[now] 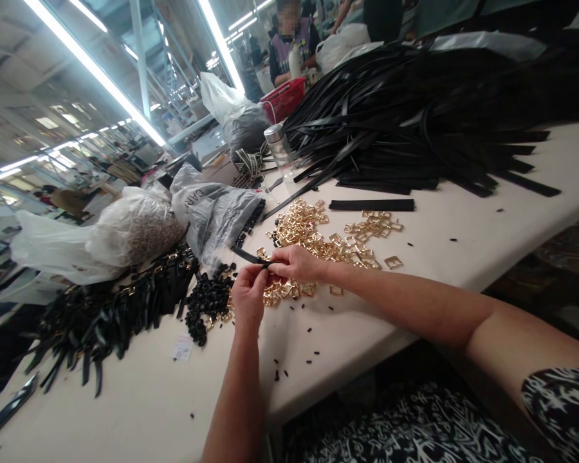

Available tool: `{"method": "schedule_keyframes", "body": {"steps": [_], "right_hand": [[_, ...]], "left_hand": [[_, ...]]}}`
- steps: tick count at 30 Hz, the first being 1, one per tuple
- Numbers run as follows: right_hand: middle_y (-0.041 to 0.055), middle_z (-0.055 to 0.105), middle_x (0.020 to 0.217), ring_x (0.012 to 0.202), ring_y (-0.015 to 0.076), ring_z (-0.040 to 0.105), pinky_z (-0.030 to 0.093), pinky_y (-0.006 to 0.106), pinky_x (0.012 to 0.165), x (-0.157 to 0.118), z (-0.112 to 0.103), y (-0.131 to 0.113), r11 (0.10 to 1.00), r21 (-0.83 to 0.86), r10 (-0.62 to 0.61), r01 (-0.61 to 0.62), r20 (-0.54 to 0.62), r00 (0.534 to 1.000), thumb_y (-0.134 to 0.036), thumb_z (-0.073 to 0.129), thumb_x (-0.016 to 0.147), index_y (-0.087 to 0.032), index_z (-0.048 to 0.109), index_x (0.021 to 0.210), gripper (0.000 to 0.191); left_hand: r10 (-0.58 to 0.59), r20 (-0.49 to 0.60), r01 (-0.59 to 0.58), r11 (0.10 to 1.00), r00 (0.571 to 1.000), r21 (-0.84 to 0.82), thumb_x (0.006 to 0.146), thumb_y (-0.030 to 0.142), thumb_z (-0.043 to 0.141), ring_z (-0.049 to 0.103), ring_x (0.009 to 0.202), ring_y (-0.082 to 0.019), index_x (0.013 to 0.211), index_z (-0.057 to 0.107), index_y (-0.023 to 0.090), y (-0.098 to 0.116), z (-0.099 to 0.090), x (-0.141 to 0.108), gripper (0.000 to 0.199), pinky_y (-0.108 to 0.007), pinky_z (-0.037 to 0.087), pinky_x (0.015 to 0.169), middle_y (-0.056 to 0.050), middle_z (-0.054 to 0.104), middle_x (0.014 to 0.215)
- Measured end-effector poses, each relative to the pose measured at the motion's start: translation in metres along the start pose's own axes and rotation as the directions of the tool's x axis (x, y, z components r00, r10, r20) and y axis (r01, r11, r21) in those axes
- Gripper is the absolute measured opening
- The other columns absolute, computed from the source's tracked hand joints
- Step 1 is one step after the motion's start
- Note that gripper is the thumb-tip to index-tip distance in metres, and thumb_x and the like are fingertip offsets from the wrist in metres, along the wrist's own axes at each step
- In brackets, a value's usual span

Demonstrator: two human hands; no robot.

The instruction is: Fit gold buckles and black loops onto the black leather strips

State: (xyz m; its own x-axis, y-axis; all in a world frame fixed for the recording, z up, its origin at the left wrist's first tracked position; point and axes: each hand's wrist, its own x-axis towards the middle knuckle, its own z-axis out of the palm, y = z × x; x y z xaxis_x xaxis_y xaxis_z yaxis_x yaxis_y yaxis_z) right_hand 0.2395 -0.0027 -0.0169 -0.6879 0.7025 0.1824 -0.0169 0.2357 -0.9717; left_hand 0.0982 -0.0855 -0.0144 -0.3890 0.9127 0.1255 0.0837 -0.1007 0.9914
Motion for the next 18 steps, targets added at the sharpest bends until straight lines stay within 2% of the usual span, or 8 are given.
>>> {"method": "schedule_keyframes", "body": {"steps": [3, 7, 9, 13, 16, 18], "right_hand": [[-0.0033, 0.058, 0.055, 0.048, 0.0064, 0.053, 0.04, 0.017, 0.047, 0.0, 0.001, 0.0, 0.999, -0.03, -0.035, 0.035, -0.022, 0.999, -0.021, 0.054, 0.081, -0.014, 0.057, 0.07, 0.013], [-0.0049, 0.055, 0.052, 0.045, 0.0063, 0.049, 0.037, 0.017, 0.045, -0.002, 0.0, -0.005, 0.999, -0.005, -0.053, 0.053, -0.024, 0.998, -0.02, 0.052, 0.081, -0.015, 0.055, 0.07, 0.013], [-0.0054, 0.054, 0.052, 0.045, 0.0067, 0.048, 0.036, 0.018, 0.046, -0.003, 0.0, -0.006, 0.998, -0.005, -0.055, 0.055, -0.02, 0.998, -0.02, 0.051, 0.081, -0.015, 0.055, 0.071, 0.012], [-0.0057, 0.052, 0.053, 0.047, 0.0062, 0.045, 0.033, 0.019, 0.05, -0.003, 0.001, -0.008, 0.991, -0.128, -0.045, 0.039, -0.045, 0.998, -0.018, 0.052, 0.081, -0.015, 0.056, 0.07, 0.012], [-0.0049, 0.052, 0.055, 0.052, 0.0069, 0.043, 0.031, 0.02, 0.053, -0.003, 0.002, -0.009, 0.968, -0.249, -0.063, 0.038, -0.094, 0.994, -0.016, 0.053, 0.078, -0.015, 0.057, 0.067, 0.011], [-0.0045, 0.052, 0.057, 0.054, 0.0076, 0.043, 0.03, 0.02, 0.055, -0.002, 0.001, -0.01, 0.951, -0.308, -0.074, 0.035, -0.116, 0.99, -0.017, 0.054, 0.077, -0.015, 0.058, 0.067, 0.011]], "left_hand": [[-0.102, -0.049, 0.096, 0.989, 0.994, -0.115, 0.067, 0.039, 0.079, 0.061, 0.052, -0.01, 0.071, 0.061, 0.015, -0.002, -0.001, 0.002, 0.03, -0.02, 0.048, 0.052, 0.0, 0.066, 0.063], [-0.34, 0.015, 0.329, 0.896, 0.94, -0.297, 0.066, 0.052, 0.076, 0.061, 0.048, -0.009, 0.07, 0.061, 0.014, -0.003, -0.005, 0.009, 0.042, -0.017, 0.045, 0.045, -0.002, 0.066, 0.062], [-0.353, -0.012, 0.32, 0.862, 0.935, -0.393, 0.065, 0.045, 0.079, 0.062, 0.051, -0.007, 0.075, 0.063, 0.014, -0.003, -0.005, 0.013, 0.036, -0.015, 0.046, 0.048, -0.001, 0.068, 0.066], [-0.269, -0.097, 0.192, 0.857, 0.958, -0.478, 0.066, 0.025, 0.081, 0.065, 0.061, -0.006, 0.078, 0.065, 0.018, -0.005, -0.002, 0.015, 0.022, -0.014, 0.05, 0.06, 0.002, 0.07, 0.075], [-0.286, -0.066, 0.224, 0.857, 0.956, -0.463, 0.06, 0.022, 0.084, 0.066, 0.063, -0.007, 0.077, 0.067, 0.017, -0.007, 0.001, 0.012, 0.025, -0.016, 0.052, 0.063, 0.002, 0.071, 0.075], [-0.263, -0.069, 0.206, 0.871, 0.962, -0.445, 0.055, 0.023, 0.086, 0.068, 0.067, -0.009, 0.078, 0.069, 0.016, -0.007, 0.003, 0.01, 0.03, -0.018, 0.054, 0.068, 0.0, 0.072, 0.078]]}}
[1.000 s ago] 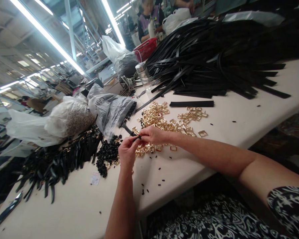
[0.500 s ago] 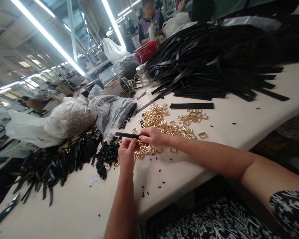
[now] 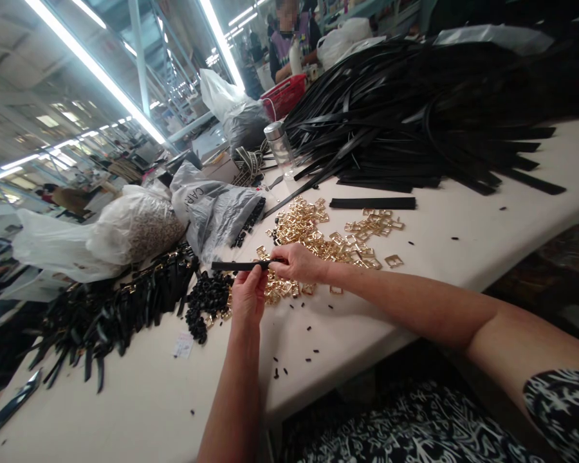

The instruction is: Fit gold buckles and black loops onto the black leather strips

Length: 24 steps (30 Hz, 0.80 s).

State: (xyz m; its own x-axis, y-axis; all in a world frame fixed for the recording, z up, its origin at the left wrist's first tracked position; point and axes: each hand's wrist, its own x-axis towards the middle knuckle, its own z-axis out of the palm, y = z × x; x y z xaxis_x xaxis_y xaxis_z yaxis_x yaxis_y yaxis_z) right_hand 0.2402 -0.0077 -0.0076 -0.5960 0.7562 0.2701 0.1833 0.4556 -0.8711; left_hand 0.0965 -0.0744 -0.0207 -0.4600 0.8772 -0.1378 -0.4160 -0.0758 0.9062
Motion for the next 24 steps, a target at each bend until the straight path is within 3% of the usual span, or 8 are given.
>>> {"method": "schedule_keyframes", "body": {"steps": [5, 12, 19, 24], "right_hand": [[-0.0033, 0.055, 0.06, 0.057, 0.008, 0.043, 0.03, 0.021, 0.056, 0.0, -0.004, -0.001, 0.999, -0.036, -0.01, 0.01, -0.004, 1.0, -0.017, 0.055, 0.079, -0.015, 0.058, 0.069, 0.01], [-0.0028, 0.056, 0.057, 0.053, 0.0084, 0.047, 0.035, 0.021, 0.055, -0.003, -0.006, 0.0, 0.992, 0.107, -0.078, 0.069, 0.088, 0.993, -0.026, 0.054, 0.084, -0.016, 0.056, 0.071, 0.016], [-0.0044, 0.053, 0.051, 0.043, 0.0074, 0.045, 0.033, 0.019, 0.044, -0.005, -0.003, -0.002, 0.976, 0.207, 0.054, -0.071, 0.09, 0.995, -0.033, 0.053, 0.082, -0.017, 0.056, 0.073, 0.019], [-0.0047, 0.052, 0.05, 0.043, 0.0067, 0.045, 0.035, 0.018, 0.044, -0.004, -0.002, -0.001, 0.969, 0.24, 0.031, -0.057, 0.112, 0.993, -0.032, 0.054, 0.082, -0.017, 0.054, 0.071, 0.02]], "left_hand": [[0.129, 0.009, -0.13, 0.989, 0.992, 0.075, 0.051, 0.026, 0.088, 0.07, 0.075, -0.012, 0.076, 0.07, 0.016, -0.001, 0.002, -0.003, 0.032, -0.023, 0.054, 0.076, -0.001, 0.074, 0.08], [-0.032, 0.067, 0.038, 0.996, 0.997, -0.084, 0.049, 0.026, 0.09, 0.068, 0.068, -0.008, 0.075, 0.069, 0.017, -0.002, 0.004, -0.002, 0.034, -0.017, 0.053, 0.069, 0.001, 0.072, 0.076], [-0.037, 0.062, 0.046, 0.988, 0.997, -0.145, 0.059, 0.025, 0.085, 0.065, 0.062, -0.008, 0.075, 0.066, 0.015, -0.001, 0.011, -0.007, 0.026, -0.018, 0.052, 0.064, 0.0, 0.07, 0.073], [-0.121, 0.1, 0.135, 0.98, 0.988, -0.148, 0.06, 0.019, 0.083, 0.062, 0.059, -0.004, 0.076, 0.065, 0.015, 0.001, 0.007, -0.006, 0.024, -0.013, 0.05, 0.06, 0.002, 0.069, 0.073]]}}
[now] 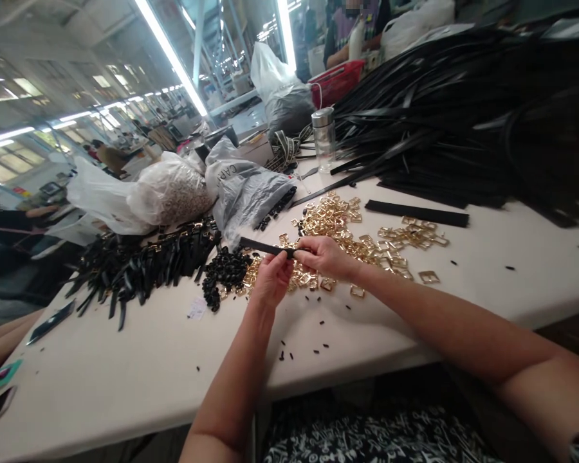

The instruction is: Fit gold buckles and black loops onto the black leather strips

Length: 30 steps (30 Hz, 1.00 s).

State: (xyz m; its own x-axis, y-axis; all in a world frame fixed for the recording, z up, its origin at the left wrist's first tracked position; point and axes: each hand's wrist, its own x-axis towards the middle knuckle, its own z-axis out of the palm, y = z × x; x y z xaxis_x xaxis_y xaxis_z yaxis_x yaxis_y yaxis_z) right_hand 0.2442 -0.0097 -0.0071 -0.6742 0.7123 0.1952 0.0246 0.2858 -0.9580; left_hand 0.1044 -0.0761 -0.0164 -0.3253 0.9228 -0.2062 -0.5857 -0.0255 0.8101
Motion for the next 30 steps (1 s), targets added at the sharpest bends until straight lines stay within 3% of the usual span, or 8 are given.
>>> {"method": "schedule_keyframes", "body": {"steps": [9, 12, 14, 17, 20, 25, 28, 30], "right_hand": [[-0.0014, 0.06, 0.056, 0.049, 0.0104, 0.054, 0.042, 0.022, 0.051, 0.002, -0.01, -0.002, 0.992, -0.123, -0.013, 0.025, 0.095, 0.995, -0.038, 0.051, 0.087, -0.016, 0.059, 0.075, 0.026], [0.0031, 0.07, 0.074, 0.062, 0.0156, 0.064, 0.048, 0.027, 0.059, 0.004, -0.016, 0.004, 0.97, -0.235, -0.035, 0.067, 0.14, 0.99, -0.045, 0.05, 0.089, -0.017, 0.066, 0.096, 0.033], [0.0064, 0.073, 0.093, 0.075, 0.0186, 0.068, 0.051, 0.031, 0.068, 0.007, -0.022, 0.007, 0.931, -0.342, -0.108, 0.128, 0.076, 0.991, -0.048, 0.049, 0.09, -0.019, 0.062, 0.117, 0.041], [0.0102, 0.072, 0.107, 0.085, 0.0217, 0.069, 0.052, 0.036, 0.076, 0.01, -0.033, 0.011, 0.887, -0.439, -0.204, 0.143, -0.094, 0.975, -0.048, 0.044, 0.092, -0.019, 0.055, 0.129, 0.048], [0.0108, 0.072, 0.108, 0.093, 0.024, 0.069, 0.052, 0.038, 0.082, 0.014, -0.042, 0.013, 0.86, -0.497, -0.239, 0.119, -0.186, 0.953, -0.045, 0.046, 0.093, -0.018, 0.058, 0.124, 0.044], [0.0086, 0.069, 0.117, 0.106, 0.0226, 0.063, 0.046, 0.033, 0.094, 0.017, -0.053, 0.013, 0.821, -0.571, -0.214, -0.005, -0.315, 0.925, -0.035, 0.044, 0.095, -0.019, 0.063, 0.118, 0.033], [0.0079, 0.067, 0.12, 0.109, 0.0192, 0.061, 0.043, 0.027, 0.096, 0.02, -0.063, 0.012, 0.801, -0.588, -0.179, -0.115, -0.419, 0.89, -0.033, 0.041, 0.098, -0.02, 0.061, 0.121, 0.033], [0.0069, 0.066, 0.121, 0.109, 0.0175, 0.061, 0.043, 0.025, 0.094, 0.022, -0.074, 0.011, 0.757, -0.628, -0.169, -0.181, -0.456, 0.874, -0.033, 0.038, 0.099, -0.02, 0.06, 0.122, 0.034]], "left_hand": [[-0.022, -0.019, 0.022, 1.0, 1.0, -0.001, 0.06, 0.016, 0.083, 0.063, 0.061, -0.006, 0.075, 0.067, 0.014, 0.0, 0.003, -0.003, 0.022, -0.016, 0.051, 0.063, 0.0, 0.069, 0.074], [-0.018, -0.063, 0.016, 0.999, 0.998, -0.043, 0.067, 0.016, 0.08, 0.06, 0.055, -0.006, 0.076, 0.067, 0.012, 0.001, -0.002, 0.0, 0.016, -0.016, 0.049, 0.055, -0.002, 0.068, 0.07], [0.021, -0.135, -0.029, 0.998, 0.991, -0.06, 0.071, 0.017, 0.077, 0.06, 0.053, -0.006, 0.076, 0.065, 0.012, 0.009, -0.011, 0.007, 0.014, -0.015, 0.048, 0.052, -0.001, 0.066, 0.067], [0.082, -0.327, -0.121, 0.988, 0.941, -0.101, 0.076, 0.014, 0.073, 0.06, 0.052, -0.005, 0.071, 0.059, 0.014, 0.041, -0.032, 0.024, 0.015, -0.013, 0.049, 0.051, 0.001, 0.063, 0.061], [0.124, -0.502, -0.204, 0.973, 0.856, -0.108, 0.082, 0.011, 0.065, 0.058, 0.048, -0.005, 0.069, 0.055, 0.014, 0.095, -0.048, 0.041, 0.017, -0.013, 0.049, 0.049, 0.002, 0.059, 0.056], [0.181, -0.64, -0.313, 0.945, 0.747, -0.098, 0.1, 0.024, 0.033, 0.05, 0.045, -0.001, 0.065, 0.043, 0.017, 0.161, -0.048, 0.047, 0.037, -0.006, 0.044, 0.046, 0.006, 0.051, 0.051], [0.182, -0.617, -0.309, 0.945, 0.766, -0.106, 0.101, 0.026, 0.026, 0.052, 0.049, -0.003, 0.064, 0.042, 0.018, 0.157, -0.043, 0.035, 0.041, -0.008, 0.046, 0.046, 0.006, 0.053, 0.053], [0.248, -0.446, -0.292, 0.956, 0.86, -0.031, 0.093, 0.017, 0.045, 0.061, 0.063, -0.006, 0.069, 0.055, 0.021, 0.135, -0.039, 0.023, 0.026, -0.013, 0.051, 0.05, 0.007, 0.066, 0.067]]}}
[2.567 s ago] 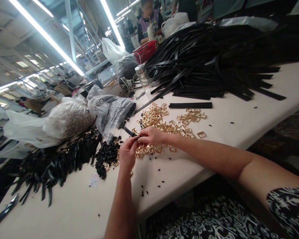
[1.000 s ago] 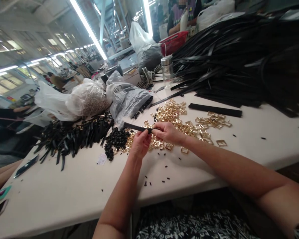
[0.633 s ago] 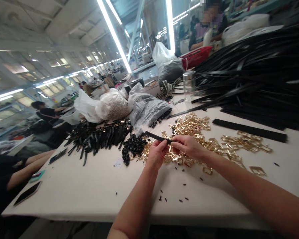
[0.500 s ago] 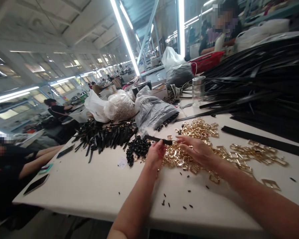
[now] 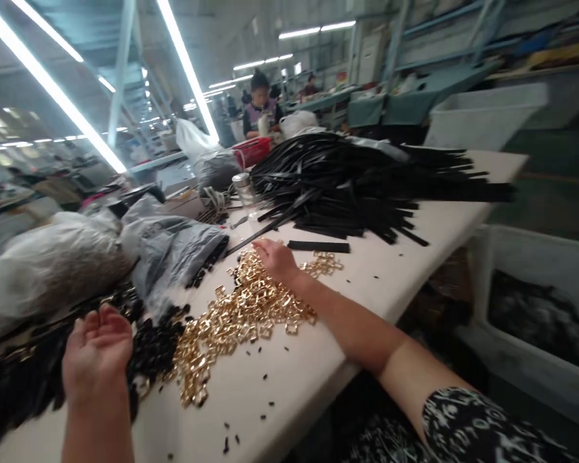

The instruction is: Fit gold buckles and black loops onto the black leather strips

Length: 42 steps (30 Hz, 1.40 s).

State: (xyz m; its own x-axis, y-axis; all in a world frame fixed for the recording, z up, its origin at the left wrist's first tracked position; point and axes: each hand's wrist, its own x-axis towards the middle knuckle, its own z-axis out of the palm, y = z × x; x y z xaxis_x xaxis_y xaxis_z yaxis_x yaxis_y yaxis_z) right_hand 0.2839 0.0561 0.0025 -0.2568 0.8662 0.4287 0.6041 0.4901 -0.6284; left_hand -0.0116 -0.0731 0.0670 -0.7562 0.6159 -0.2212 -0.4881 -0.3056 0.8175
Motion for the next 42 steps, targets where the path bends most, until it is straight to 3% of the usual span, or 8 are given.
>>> {"method": "schedule_keyframes", "body": {"steps": [3, 5, 8, 13, 26, 34, 38, 42], "right_hand": [[0.0035, 0.066, 0.122, 0.11, 0.0171, 0.061, 0.044, 0.024, 0.091, 0.009, -0.02, 0.013, 0.97, -0.223, 0.111, -0.093, 0.07, 0.991, -0.034, 0.038, 0.099, -0.025, 0.062, 0.121, 0.033], [0.0052, 0.068, 0.12, 0.108, 0.0199, 0.062, 0.046, 0.027, 0.087, 0.013, -0.041, 0.026, 0.909, -0.366, 0.253, -0.198, 0.108, 0.961, -0.034, 0.046, 0.095, -0.026, 0.065, 0.117, 0.03], [0.0127, 0.069, 0.116, 0.105, 0.0259, 0.064, 0.048, 0.032, 0.084, 0.015, -0.07, 0.054, 0.829, -0.46, 0.401, -0.319, 0.091, 0.911, -0.03, 0.062, 0.082, -0.02, 0.069, 0.113, 0.033], [0.018, 0.07, 0.108, 0.1, 0.027, 0.066, 0.049, 0.032, 0.084, 0.012, -0.079, 0.086, 0.725, -0.557, 0.544, -0.406, 0.1, 0.833, -0.024, 0.073, 0.068, -0.013, 0.073, 0.103, 0.036], [0.0108, 0.072, 0.109, 0.098, 0.0224, 0.066, 0.046, 0.026, 0.079, 0.017, -0.065, 0.093, 0.723, -0.591, 0.547, -0.357, 0.175, 0.818, -0.021, 0.066, 0.071, -0.02, 0.074, 0.106, 0.035], [0.0093, 0.073, 0.103, 0.097, 0.0213, 0.065, 0.042, 0.026, 0.078, 0.019, -0.052, 0.071, 0.818, -0.559, 0.332, -0.132, 0.273, 0.903, -0.033, 0.057, 0.085, -0.022, 0.075, 0.101, 0.026], [0.0048, 0.071, 0.111, 0.101, 0.0182, 0.062, 0.041, 0.025, 0.081, 0.018, -0.037, 0.051, 0.868, -0.497, 0.166, 0.007, 0.302, 0.939, -0.036, 0.044, 0.096, -0.028, 0.068, 0.116, 0.033], [0.0038, 0.071, 0.107, 0.094, 0.0156, 0.061, 0.041, 0.026, 0.082, 0.011, -0.023, 0.027, 0.873, -0.387, -0.221, 0.297, 0.23, 0.948, -0.031, 0.043, 0.099, -0.028, 0.063, 0.123, 0.032]], "left_hand": [[0.112, 0.125, -0.13, 0.981, 0.986, 0.146, 0.077, 0.025, 0.063, 0.066, 0.085, -0.017, 0.08, 0.067, 0.035, -0.04, -0.005, -0.034, 0.011, -0.026, 0.055, 0.054, 0.012, 0.074, 0.084], [0.134, 0.162, -0.169, 0.96, 0.978, 0.224, 0.07, 0.027, 0.07, 0.066, 0.086, -0.018, 0.091, 0.067, 0.041, -0.066, -0.005, -0.053, 0.025, -0.029, 0.056, 0.06, 0.014, 0.073, 0.085], [0.083, 0.18, -0.126, 0.963, 0.98, 0.239, 0.068, 0.023, 0.073, 0.066, 0.073, -0.012, 0.097, 0.066, 0.031, -0.089, -0.003, -0.064, 0.031, -0.022, 0.054, 0.061, 0.007, 0.072, 0.082], [-0.022, 0.156, -0.006, 0.984, 0.988, 0.179, 0.071, 0.015, 0.07, 0.065, 0.066, -0.01, 0.096, 0.067, 0.024, -0.092, -0.003, -0.056, 0.027, -0.017, 0.051, 0.057, 0.002, 0.07, 0.078], [-0.14, 0.264, 0.094, 0.979, 0.954, 0.179, 0.071, 0.016, 0.071, 0.067, 0.067, -0.009, 0.093, 0.07, 0.019, -0.101, -0.007, -0.053, 0.022, -0.014, 0.05, 0.055, -0.002, 0.071, 0.085], [-0.169, 0.314, 0.112, 0.975, 0.934, 0.192, 0.063, 0.022, 0.079, 0.067, 0.067, -0.01, 0.092, 0.071, 0.018, -0.104, -0.007, -0.057, 0.031, -0.015, 0.05, 0.054, -0.003, 0.071, 0.085], [-0.153, 0.346, 0.08, 0.973, 0.926, 0.216, 0.059, 0.027, 0.083, 0.068, 0.067, -0.01, 0.094, 0.07, 0.017, -0.104, -0.005, -0.062, 0.039, -0.014, 0.05, 0.056, -0.003, 0.071, 0.086], [-0.166, 0.38, 0.052, 0.954, 0.91, 0.294, 0.06, 0.034, 0.083, 0.069, 0.068, -0.012, 0.097, 0.067, 0.015, -0.108, -0.002, -0.066, 0.044, -0.016, 0.05, 0.056, -0.005, 0.071, 0.086]]}}
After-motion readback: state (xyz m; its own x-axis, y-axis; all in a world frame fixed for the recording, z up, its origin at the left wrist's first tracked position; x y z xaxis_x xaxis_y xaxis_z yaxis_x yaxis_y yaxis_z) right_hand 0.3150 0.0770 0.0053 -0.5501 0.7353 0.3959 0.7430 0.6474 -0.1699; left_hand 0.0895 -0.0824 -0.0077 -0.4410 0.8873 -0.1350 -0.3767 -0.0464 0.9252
